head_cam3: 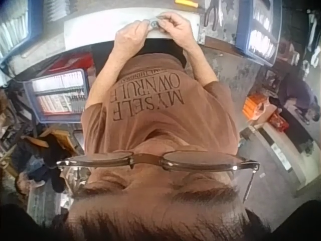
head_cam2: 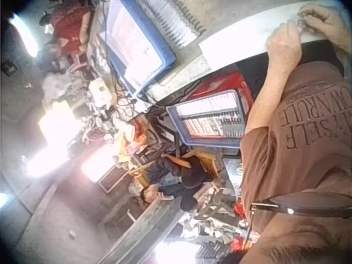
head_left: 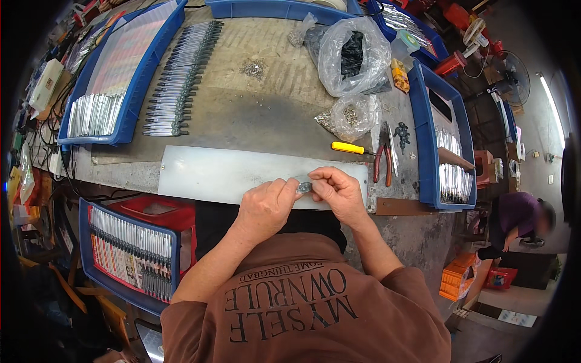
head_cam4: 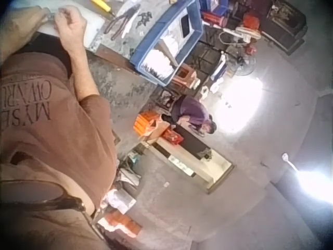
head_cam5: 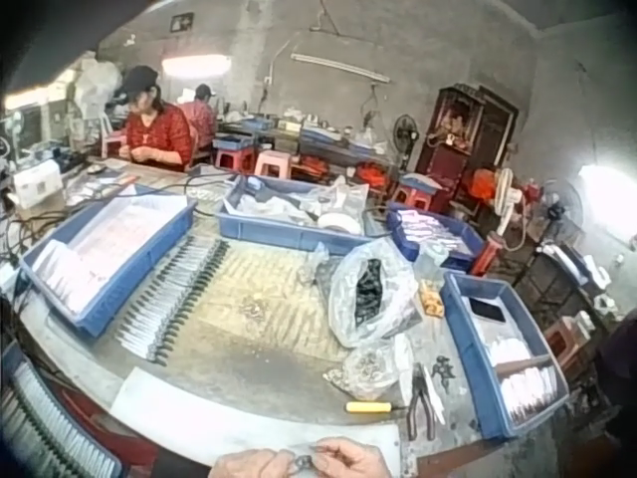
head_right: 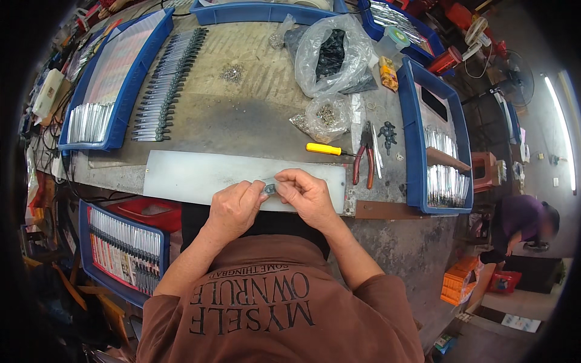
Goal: The person assembles small metal components into housings by hand, then places the assembled housings into plastic trays.
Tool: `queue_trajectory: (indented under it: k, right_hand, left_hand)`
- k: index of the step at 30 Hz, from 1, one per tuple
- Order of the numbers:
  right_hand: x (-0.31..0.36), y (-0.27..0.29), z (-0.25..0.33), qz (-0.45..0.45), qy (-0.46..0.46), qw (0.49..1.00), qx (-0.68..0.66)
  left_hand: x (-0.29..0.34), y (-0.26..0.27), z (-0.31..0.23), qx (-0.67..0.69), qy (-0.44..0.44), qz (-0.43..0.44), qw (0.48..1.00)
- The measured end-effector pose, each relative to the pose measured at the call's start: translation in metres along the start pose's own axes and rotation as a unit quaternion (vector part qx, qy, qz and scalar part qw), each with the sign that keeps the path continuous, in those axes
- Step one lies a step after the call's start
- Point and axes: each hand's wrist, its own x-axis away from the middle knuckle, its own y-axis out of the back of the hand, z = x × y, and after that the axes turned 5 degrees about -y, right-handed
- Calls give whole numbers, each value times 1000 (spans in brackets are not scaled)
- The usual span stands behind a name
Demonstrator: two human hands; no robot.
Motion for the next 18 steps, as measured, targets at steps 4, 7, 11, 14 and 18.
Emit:
queue_trajectory:
  k: [4,7,11,14,18]
  right_hand:
    - [-6,8,11,54,149,959,237]
    - [-8,9,12,52,185,938,288]
    - [-10,10,11,53,212,932,289]
    - [-11,12,9,64,211,933,283]
    - [-12,13,12,78,211,929,294]
  left_hand:
    - [0,1,1,10,0,6,1000]
    - [0,1,1,9,-6,8,1000]
    - [-2,3,1,4,-21,12,1000]
    - [-1,3,2,4,-28,15,999]
    - [-2,4,2,4,-24,21,999]
